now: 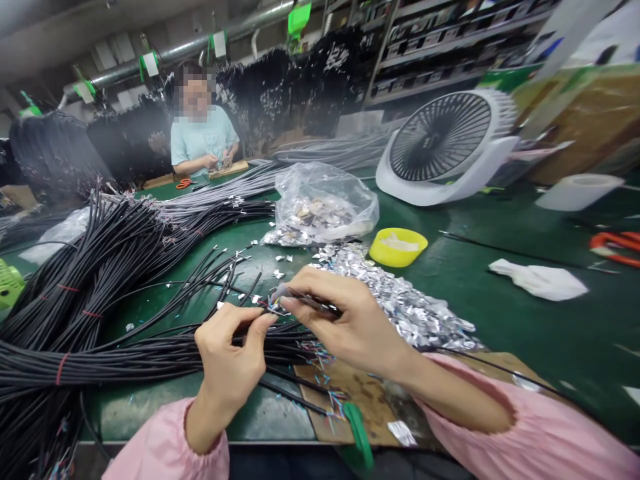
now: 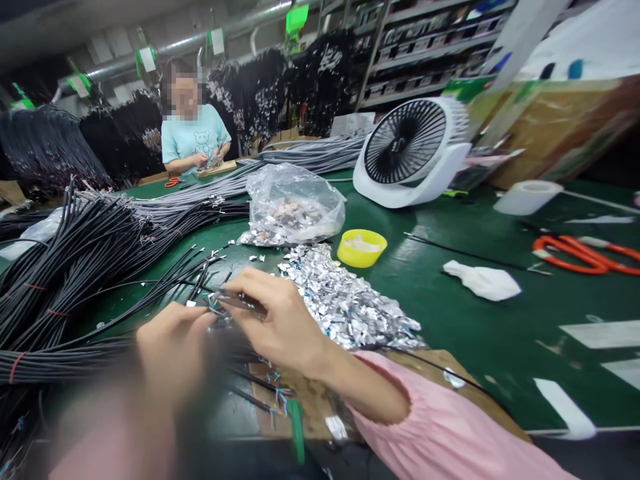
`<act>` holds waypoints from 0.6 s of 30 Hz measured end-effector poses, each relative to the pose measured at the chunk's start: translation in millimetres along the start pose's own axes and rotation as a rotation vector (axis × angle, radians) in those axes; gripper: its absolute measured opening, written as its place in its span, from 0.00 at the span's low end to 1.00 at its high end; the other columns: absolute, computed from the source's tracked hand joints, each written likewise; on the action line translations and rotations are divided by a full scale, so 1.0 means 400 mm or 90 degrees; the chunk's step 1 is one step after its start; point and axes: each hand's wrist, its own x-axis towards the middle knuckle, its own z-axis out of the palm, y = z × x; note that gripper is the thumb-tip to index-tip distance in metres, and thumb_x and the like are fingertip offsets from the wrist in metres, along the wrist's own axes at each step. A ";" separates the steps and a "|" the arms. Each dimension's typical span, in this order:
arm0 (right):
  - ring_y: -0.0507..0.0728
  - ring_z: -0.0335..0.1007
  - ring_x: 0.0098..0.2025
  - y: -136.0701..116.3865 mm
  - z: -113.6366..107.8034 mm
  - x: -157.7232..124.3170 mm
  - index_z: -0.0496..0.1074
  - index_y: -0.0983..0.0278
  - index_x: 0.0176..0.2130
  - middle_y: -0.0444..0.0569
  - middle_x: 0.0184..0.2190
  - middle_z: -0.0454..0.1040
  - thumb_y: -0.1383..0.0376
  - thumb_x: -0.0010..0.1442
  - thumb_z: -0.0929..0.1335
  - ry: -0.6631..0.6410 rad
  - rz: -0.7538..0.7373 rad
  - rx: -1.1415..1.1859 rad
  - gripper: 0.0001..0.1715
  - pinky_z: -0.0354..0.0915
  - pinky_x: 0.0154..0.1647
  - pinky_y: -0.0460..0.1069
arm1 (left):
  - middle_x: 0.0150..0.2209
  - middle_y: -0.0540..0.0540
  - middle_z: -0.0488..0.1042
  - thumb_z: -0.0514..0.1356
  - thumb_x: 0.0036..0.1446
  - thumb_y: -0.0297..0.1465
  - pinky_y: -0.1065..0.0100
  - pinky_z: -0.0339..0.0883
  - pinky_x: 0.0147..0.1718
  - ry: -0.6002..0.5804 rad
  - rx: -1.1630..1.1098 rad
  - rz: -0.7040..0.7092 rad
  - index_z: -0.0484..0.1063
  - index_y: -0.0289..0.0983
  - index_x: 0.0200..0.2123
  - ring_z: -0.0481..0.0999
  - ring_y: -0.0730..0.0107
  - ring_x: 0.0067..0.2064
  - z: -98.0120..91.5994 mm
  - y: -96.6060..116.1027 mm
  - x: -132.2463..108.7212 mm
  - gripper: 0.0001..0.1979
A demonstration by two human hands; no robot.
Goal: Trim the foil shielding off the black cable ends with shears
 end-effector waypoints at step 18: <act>0.50 0.70 0.25 -0.008 0.002 -0.021 0.73 0.62 0.34 0.47 0.26 0.74 0.78 0.54 0.64 0.031 -0.133 -0.064 0.14 0.66 0.24 0.43 | 0.21 0.53 0.72 0.61 0.51 0.27 0.74 0.63 0.24 0.008 -0.007 -0.054 0.73 0.37 0.25 0.70 0.77 0.22 0.002 0.008 0.005 0.04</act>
